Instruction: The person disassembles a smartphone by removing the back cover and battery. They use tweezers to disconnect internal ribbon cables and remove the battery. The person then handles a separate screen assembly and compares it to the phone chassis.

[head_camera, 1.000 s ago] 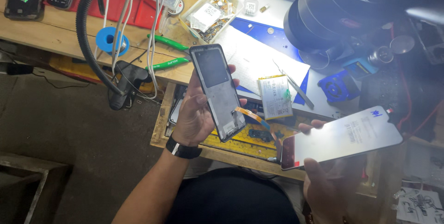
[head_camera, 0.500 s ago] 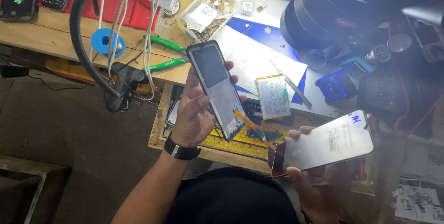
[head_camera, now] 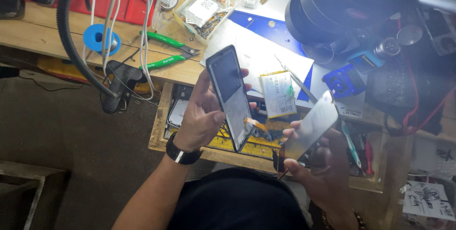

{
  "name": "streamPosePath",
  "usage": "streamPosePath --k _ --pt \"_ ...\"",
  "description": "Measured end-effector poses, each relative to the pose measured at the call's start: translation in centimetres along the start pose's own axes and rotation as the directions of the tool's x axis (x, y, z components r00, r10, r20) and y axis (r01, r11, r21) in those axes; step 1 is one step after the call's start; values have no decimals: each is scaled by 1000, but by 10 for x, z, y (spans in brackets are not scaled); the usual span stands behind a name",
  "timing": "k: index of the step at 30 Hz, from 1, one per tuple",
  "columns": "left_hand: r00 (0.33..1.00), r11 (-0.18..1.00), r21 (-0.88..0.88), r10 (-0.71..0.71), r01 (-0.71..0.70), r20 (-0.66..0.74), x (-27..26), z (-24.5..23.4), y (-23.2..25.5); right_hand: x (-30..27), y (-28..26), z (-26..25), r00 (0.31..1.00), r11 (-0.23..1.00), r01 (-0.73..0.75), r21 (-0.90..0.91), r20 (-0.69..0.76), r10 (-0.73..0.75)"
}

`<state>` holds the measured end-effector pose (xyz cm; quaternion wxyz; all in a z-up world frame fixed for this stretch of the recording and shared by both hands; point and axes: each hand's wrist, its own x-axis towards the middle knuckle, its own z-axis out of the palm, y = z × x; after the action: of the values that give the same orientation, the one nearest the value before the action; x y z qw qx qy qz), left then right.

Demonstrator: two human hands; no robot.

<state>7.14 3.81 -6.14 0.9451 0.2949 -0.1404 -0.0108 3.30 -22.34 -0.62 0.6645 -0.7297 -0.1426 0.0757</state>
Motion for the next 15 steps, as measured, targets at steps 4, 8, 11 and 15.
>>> streamPosePath --k 4,8,11,15 --pt "999 997 68 -32 30 28 -2 4 -1 4 -3 -2 997 993 -72 89 45 68" --pt "999 996 74 -49 47 22 -4 7 -1 9 6 11 1000 966 26 257 7 -29" --pt "998 998 -6 -60 61 25 -5 7 -8 8 10 16 994 956 90 279 -81 -70" --pt "998 991 -126 -55 52 -20 -7 1 -16 8 12 9 982 994 -13 110 -184 33"
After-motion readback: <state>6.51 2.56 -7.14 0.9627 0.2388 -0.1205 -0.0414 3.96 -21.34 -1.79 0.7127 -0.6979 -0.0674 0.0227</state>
